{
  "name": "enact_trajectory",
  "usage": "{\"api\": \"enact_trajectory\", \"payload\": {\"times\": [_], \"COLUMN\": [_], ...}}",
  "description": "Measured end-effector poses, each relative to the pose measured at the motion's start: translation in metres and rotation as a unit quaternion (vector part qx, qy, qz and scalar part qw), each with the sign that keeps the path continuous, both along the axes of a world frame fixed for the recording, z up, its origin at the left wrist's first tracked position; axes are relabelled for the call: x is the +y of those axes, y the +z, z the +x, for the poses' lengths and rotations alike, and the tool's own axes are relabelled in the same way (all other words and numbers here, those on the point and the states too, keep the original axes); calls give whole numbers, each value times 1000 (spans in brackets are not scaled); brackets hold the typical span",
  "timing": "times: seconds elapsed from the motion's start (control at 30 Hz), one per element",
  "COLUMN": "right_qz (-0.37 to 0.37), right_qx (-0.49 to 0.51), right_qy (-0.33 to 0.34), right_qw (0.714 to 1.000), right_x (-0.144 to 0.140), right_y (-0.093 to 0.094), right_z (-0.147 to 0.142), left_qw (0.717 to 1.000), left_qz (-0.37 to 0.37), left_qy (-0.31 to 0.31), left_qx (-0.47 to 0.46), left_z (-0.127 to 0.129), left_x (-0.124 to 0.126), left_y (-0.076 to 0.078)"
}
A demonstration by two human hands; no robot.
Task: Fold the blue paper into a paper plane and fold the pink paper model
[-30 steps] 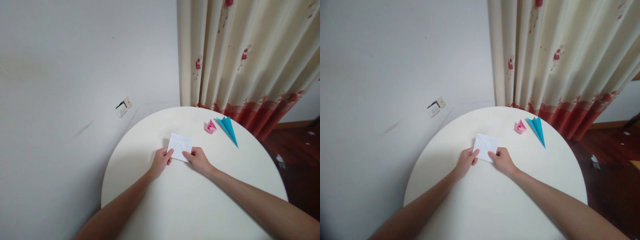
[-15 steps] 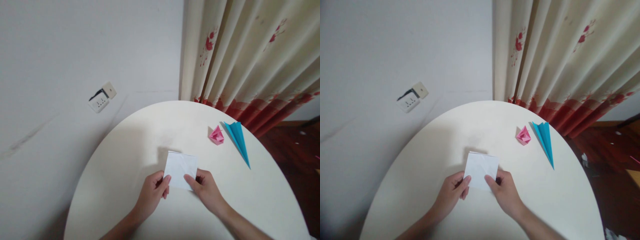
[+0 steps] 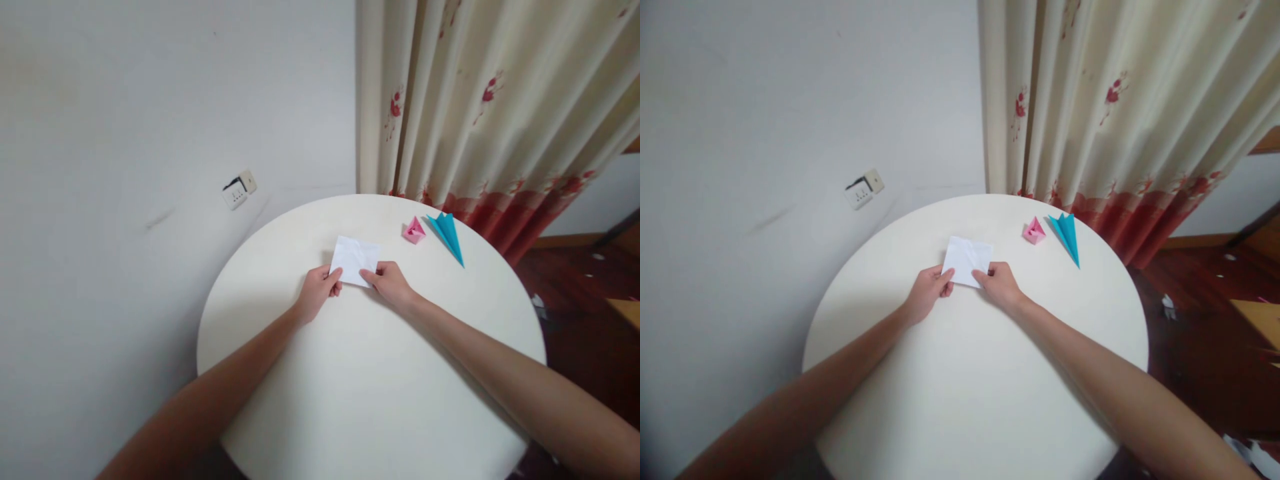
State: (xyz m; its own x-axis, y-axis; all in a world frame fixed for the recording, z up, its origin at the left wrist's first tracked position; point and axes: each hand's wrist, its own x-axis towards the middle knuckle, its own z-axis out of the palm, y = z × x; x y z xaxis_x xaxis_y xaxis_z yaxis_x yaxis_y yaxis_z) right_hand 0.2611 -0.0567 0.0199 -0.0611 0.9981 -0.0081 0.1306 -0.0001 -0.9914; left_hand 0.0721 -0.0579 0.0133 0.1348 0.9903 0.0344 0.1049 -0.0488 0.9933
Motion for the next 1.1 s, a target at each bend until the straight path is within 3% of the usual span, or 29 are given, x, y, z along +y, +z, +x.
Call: {"api": "enact_trajectory", "payload": {"times": [0.2, 0.33, 0.5, 0.6, 0.73, 0.93, 1.1], "right_qz": [2, -15, 19, 15, 16, 108, 121], "right_qx": [0, 60, 137, 113, 68, 78, 92], "right_qy": [15, 34, -47, -54, -13, -16, -7], "right_qw": [1000, 998, 989, 992, 997, 991, 988], "right_x": [0, 7, 14, 15, 13, 13, 16], "right_y": [-3, -6, -6, -7, -9, -9, -9], "right_z": [4, 6, 7, 8, 7, 8, 8], "left_qw": [1000, 1000, 999, 999, 998, 999, 998], "left_qz": [6, 7, 3, 27, 56, 54, 58], "left_qy": [-7, -16, -37, -9, 39, -6, -17], "left_qx": [-22, -20, -13, -23, -8, 3, 20], "left_z": [0, -3, -7, -8, -9, -9, -11], "left_x": [5, 11, 16, 18, 18, 15, 16], "left_y": [-5, -6, -9, -9, -5, 1, 0]}}
